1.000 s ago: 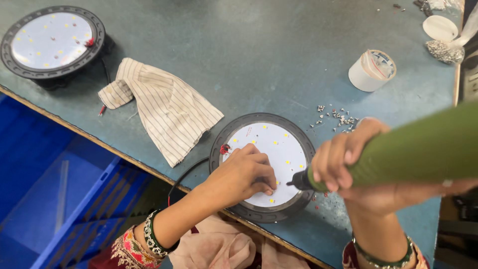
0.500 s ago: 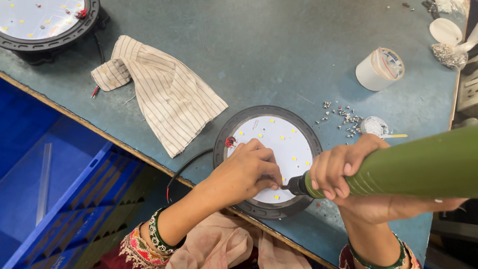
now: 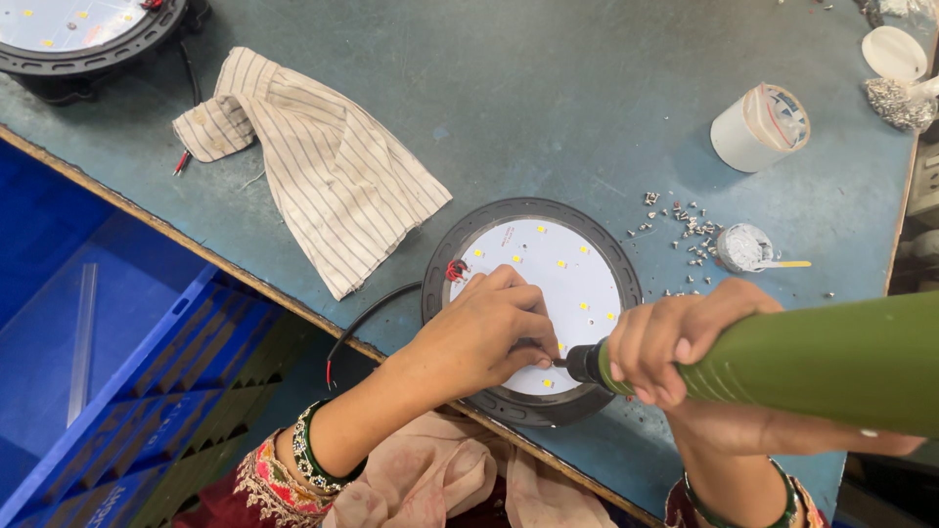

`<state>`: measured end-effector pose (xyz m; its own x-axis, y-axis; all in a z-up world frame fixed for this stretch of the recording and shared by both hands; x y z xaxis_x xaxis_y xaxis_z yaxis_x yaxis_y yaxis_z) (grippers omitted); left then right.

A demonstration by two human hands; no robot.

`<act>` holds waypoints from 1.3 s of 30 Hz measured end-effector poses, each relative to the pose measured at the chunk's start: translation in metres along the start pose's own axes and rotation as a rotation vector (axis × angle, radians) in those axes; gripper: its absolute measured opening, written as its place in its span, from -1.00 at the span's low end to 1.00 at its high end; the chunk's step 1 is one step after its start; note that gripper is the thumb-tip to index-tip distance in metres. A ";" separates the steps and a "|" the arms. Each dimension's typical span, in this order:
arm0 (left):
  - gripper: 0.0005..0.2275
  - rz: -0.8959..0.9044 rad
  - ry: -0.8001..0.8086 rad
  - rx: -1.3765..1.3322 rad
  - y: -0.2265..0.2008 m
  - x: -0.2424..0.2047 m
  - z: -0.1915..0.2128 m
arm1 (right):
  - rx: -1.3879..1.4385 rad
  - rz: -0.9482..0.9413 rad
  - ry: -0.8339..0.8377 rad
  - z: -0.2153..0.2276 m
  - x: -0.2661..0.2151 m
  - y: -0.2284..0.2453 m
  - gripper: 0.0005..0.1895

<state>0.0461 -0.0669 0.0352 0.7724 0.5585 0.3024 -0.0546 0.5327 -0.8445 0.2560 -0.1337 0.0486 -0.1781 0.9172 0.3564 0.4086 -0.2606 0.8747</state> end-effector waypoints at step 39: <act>-0.88 -0.076 0.023 0.094 -0.008 -0.006 -0.005 | -0.048 -0.023 -0.011 0.014 -0.002 0.016 0.15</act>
<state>0.0454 -0.0780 0.0379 0.7908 0.5000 0.3530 -0.0532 0.6306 -0.7742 0.2750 -0.1359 0.0573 -0.1767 0.9264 0.3324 0.3608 -0.2533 0.8976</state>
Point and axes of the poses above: each hand's wrist, its own x-axis towards the middle knuckle, its own z-axis out of the back of the hand, y = z × x, the point moved 6 cm from there along x, towards the middle knuckle, and after that the axes turned 11 degrees about -x, right-handed, at the moved point
